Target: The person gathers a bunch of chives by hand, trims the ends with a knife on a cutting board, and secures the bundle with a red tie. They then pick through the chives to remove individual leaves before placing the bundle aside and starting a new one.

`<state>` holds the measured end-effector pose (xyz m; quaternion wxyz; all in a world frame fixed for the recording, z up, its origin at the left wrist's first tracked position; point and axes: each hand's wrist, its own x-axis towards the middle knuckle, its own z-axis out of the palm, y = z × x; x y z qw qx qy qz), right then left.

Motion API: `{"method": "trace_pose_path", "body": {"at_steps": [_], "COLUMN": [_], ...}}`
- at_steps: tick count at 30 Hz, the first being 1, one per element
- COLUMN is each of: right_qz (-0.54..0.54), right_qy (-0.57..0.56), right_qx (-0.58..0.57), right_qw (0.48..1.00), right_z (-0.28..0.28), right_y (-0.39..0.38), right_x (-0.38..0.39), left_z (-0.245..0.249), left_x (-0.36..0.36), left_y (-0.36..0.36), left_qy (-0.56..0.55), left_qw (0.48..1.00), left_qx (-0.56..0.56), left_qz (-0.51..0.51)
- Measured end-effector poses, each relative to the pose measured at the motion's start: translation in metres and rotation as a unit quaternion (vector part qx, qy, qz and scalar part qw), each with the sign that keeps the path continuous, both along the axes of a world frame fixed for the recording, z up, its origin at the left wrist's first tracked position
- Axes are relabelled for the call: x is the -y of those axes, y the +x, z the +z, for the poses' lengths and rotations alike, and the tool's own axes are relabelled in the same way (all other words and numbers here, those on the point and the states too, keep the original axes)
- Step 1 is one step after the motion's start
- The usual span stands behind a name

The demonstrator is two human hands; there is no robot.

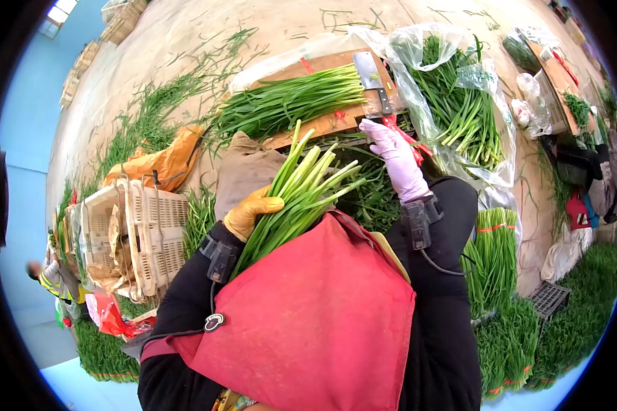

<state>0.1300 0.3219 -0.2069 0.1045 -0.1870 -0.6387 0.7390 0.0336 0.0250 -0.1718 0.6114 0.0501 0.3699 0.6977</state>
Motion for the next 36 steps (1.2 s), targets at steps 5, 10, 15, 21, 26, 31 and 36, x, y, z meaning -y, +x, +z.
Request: {"method": "trace_pose_path", "body": {"at_steps": [5, 10, 15, 21, 26, 31, 36], "right_qz": [0.075, 0.243, 0.027, 0.281, 0.145, 0.021, -0.016], "right_qy": [-0.127, 0.012, -0.097, -0.007, -0.269, -0.331, -0.352], "right_qx": [-0.022, -0.054, -0.003, 0.152, -0.081, -0.038, 0.0], "right_qw": [0.989, 0.968, 0.995, 0.948, 0.949, 0.943, 0.936], "right_z": [-0.011, 0.004, -0.009, -0.027, -0.022, 0.003, 0.016], "right_y": [-0.01, -0.033, -0.005, 0.048, -0.006, -0.03, -0.026], "right_x": [0.013, 0.052, 0.021, 0.028, 0.086, 0.112, 0.115], "left_z": [0.0, -0.008, -0.002, -0.003, -0.003, 0.004, -0.012], "left_x": [-0.004, -0.002, -0.003, -0.002, -0.014, -0.015, -0.005], "left_y": [-0.001, -0.005, -0.002, -0.011, -0.006, 0.0, -0.026], "left_qy": [0.0, -0.045, 0.021, 0.012, -0.024, -0.095, -0.126], "left_qw": [1.0, 0.998, 0.999, 1.0, 0.998, 0.987, 0.97], "left_qx": [0.023, -0.017, 0.009, -0.004, -0.06, -0.097, -0.199], "left_qz": [-0.015, -0.044, -0.029, -0.028, -0.024, 0.084, 0.053]}}
